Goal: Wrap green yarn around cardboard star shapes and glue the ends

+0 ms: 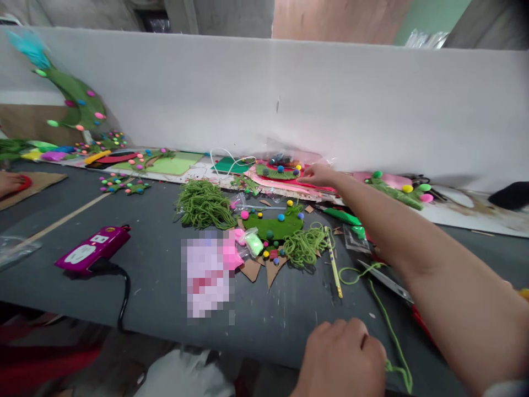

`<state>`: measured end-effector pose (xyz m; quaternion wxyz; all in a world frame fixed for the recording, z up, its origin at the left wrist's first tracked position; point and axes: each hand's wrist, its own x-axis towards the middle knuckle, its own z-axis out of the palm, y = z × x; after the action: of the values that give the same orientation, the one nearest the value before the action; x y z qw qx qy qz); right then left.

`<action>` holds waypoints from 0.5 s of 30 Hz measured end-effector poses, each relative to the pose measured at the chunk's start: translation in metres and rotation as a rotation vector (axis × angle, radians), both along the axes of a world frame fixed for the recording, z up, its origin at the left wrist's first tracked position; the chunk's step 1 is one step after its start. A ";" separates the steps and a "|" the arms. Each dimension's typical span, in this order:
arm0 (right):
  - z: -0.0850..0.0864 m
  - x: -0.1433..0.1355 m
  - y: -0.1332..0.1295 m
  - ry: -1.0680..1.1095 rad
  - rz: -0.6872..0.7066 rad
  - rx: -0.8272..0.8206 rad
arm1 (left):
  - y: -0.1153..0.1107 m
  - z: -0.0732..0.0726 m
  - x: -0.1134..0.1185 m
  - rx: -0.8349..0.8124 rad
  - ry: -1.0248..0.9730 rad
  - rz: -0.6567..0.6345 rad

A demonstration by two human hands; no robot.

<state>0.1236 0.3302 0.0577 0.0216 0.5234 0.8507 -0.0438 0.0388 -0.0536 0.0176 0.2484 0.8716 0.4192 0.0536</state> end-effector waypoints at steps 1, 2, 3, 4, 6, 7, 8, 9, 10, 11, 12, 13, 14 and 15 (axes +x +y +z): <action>-0.003 -0.002 -0.002 -0.018 -0.010 0.022 | 0.000 0.000 0.001 0.004 0.002 0.007; -0.006 -0.003 -0.004 -0.035 -0.024 0.049 | 0.000 0.000 0.002 0.005 0.001 0.013; -0.010 -0.005 -0.005 -0.056 -0.041 0.072 | 0.001 0.000 0.003 0.003 0.000 0.021; -0.014 -0.006 -0.007 -0.078 -0.055 0.088 | 0.002 0.002 0.004 -0.003 0.001 0.024; -0.023 -0.009 -0.010 -0.112 -0.064 0.115 | 0.005 0.007 0.006 -0.032 0.009 0.017; -0.026 -0.010 -0.011 -0.124 -0.057 0.132 | 0.007 0.010 0.008 -0.055 0.021 0.011; -0.030 -0.010 -0.012 -0.131 -0.045 0.150 | 0.008 0.013 0.009 -0.084 0.038 0.003; -0.032 -0.011 -0.014 -0.137 -0.034 0.169 | 0.010 0.015 0.010 -0.111 0.055 -0.002; -0.035 -0.012 -0.015 -0.142 -0.031 0.187 | 0.011 0.016 0.012 -0.123 0.063 -0.002; -0.036 -0.013 -0.016 -0.147 -0.036 0.202 | 0.011 0.016 0.012 -0.130 0.060 0.003; -0.037 -0.014 -0.017 -0.152 -0.048 0.214 | 0.011 0.013 0.013 -0.114 0.043 0.015; -0.037 -0.015 -0.017 -0.156 -0.066 0.224 | 0.010 0.009 0.014 -0.100 0.013 0.031; -0.036 -0.016 -0.017 -0.158 -0.087 0.232 | 0.009 0.004 0.014 -0.080 -0.034 0.054; -0.034 -0.016 -0.016 -0.158 -0.108 0.241 | 0.008 -0.002 0.015 -0.040 -0.088 0.087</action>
<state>0.1075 0.3141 0.0238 0.0233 0.5689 0.8161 0.0986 0.0537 -0.0457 0.0157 0.2815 0.8442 0.4464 0.0941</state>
